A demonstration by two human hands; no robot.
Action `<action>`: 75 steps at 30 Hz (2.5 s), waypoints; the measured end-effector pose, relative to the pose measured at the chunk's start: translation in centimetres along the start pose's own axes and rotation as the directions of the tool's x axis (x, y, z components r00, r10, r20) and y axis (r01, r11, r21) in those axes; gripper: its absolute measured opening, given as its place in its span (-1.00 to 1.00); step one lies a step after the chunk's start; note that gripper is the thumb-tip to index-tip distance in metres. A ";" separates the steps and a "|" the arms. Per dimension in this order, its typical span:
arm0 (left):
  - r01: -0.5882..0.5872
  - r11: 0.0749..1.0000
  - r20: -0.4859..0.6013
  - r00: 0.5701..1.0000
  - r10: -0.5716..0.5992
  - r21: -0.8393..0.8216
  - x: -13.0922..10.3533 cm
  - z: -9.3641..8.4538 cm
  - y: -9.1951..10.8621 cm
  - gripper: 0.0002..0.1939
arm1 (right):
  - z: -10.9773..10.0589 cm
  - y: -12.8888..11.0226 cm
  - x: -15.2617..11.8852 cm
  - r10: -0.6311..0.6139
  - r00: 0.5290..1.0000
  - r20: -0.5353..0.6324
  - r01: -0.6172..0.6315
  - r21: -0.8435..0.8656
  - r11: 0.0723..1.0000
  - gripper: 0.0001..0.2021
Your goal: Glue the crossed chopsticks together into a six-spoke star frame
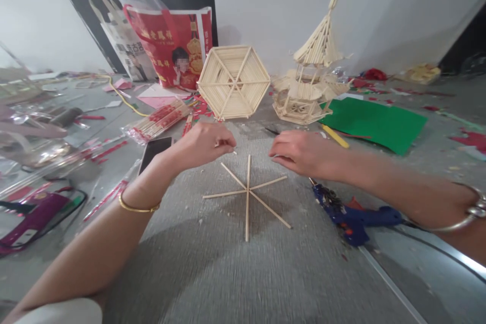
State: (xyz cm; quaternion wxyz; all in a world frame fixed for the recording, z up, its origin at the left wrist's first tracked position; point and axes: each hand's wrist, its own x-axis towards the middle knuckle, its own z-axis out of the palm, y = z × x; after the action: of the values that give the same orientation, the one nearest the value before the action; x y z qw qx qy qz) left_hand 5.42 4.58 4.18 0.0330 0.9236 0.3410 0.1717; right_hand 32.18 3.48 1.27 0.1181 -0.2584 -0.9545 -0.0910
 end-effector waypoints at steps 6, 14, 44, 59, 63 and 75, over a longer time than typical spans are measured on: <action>-0.109 0.992 0.219 0.968 0.120 -0.062 -0.1 2.3 0.1 -0.83 | 0.8 -1.2 -0.5 -0.004 1.000 0.021 0.002 0.087 0.996 -0.75; -0.136 0.990 0.414 0.901 0.132 -0.021 -0.1 3.6 1.5 -0.77 | 2.4 -3.4 -0.5 0.004 0.984 0.179 -0.023 0.100 0.995 -0.81; -0.173 0.985 0.419 0.894 0.162 -0.010 -0.1 4.8 1.3 -0.76 | 3.1 -4.6 1.2 -0.016 0.933 0.359 0.030 -0.033 0.999 -0.81; -0.170 0.985 0.406 0.901 0.157 -0.003 -0.1 5.0 1.1 -0.76 | 2.4 -4.9 1.7 -0.026 0.916 0.400 0.052 -0.056 0.997 -0.81; -0.176 0.984 0.390 0.905 0.169 -0.017 -0.1 5.1 1.0 -0.76 | 2.6 -4.8 1.6 -0.036 0.923 0.383 0.063 -0.058 0.996 -0.81; -0.157 0.988 0.415 0.899 0.141 0.004 0.0 4.9 1.2 -0.75 | 2.7 -4.6 1.7 -0.030 0.925 0.378 0.057 -0.060 0.997 -0.82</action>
State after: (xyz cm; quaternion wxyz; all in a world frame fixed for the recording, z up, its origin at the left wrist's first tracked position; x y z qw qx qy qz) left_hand 7.84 3.93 -0.22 0.0740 0.9629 0.2577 -0.0317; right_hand 27.94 0.99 -1.36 -0.0787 -0.2537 -0.9611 -0.0757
